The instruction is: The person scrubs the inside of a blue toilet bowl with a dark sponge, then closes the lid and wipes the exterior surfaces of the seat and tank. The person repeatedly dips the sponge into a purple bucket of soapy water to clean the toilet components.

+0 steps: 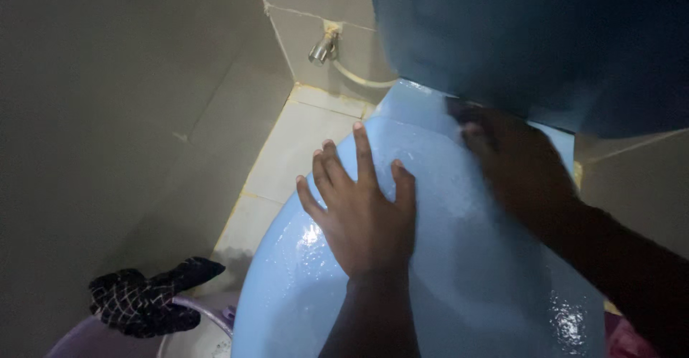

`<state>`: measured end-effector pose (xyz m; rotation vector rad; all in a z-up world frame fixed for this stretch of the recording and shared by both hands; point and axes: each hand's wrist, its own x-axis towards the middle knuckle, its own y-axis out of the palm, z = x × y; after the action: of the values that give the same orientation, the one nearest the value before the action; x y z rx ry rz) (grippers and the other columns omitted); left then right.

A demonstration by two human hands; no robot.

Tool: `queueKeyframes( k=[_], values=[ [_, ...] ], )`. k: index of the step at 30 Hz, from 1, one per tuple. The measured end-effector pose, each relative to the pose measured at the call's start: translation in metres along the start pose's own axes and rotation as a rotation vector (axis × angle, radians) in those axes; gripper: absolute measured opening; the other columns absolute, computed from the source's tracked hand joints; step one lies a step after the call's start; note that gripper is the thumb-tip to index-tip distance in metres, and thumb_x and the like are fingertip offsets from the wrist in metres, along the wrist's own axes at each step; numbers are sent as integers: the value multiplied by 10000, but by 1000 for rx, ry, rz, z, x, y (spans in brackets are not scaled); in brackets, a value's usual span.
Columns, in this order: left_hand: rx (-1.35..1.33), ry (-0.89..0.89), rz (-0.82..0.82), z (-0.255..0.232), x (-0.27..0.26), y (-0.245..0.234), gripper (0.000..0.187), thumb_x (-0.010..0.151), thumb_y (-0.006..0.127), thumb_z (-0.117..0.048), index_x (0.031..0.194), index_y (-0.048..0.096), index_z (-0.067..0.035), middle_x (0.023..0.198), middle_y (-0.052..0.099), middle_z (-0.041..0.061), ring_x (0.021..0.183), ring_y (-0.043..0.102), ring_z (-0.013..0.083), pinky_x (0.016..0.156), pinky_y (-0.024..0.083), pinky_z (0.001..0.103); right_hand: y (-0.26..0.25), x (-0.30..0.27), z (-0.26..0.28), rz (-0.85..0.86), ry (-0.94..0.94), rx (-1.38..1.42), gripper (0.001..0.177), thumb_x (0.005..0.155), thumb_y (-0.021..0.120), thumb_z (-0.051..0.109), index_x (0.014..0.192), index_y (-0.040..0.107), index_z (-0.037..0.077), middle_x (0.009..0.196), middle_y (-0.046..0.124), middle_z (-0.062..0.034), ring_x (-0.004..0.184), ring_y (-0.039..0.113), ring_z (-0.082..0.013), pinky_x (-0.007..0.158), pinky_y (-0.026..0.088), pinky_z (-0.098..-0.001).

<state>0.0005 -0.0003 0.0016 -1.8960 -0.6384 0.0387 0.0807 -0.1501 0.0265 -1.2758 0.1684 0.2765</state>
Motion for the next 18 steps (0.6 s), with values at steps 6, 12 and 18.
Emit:
queueKeyframes(
  k=[6,12,18],
  values=[
    [20,1,11,-1,1,1,713,902,589,-528,1492,486,-142,1458,483,265,1406,387,392,1155,184,633,9,38,29,-142,-455,282,383,1090,448,289,1320,657,66,1137,693,-138,965,676,-287,839,495,-516],
    [15,-33,50,-1,-4,2,718,930,508,-566,1530,447,-176,1515,459,217,1469,346,341,1213,142,594,-9,1,-5,-49,-69,189,412,1070,380,352,1303,628,119,920,719,-142,710,668,-240,715,560,-436],
    [112,9,81,1,2,5,850,905,470,-699,1534,393,-132,1555,386,273,1479,274,396,1187,89,632,-17,-24,-70,-160,-195,89,466,1116,341,332,1432,597,104,1044,712,-134,651,695,-234,683,571,-427]
  ],
)
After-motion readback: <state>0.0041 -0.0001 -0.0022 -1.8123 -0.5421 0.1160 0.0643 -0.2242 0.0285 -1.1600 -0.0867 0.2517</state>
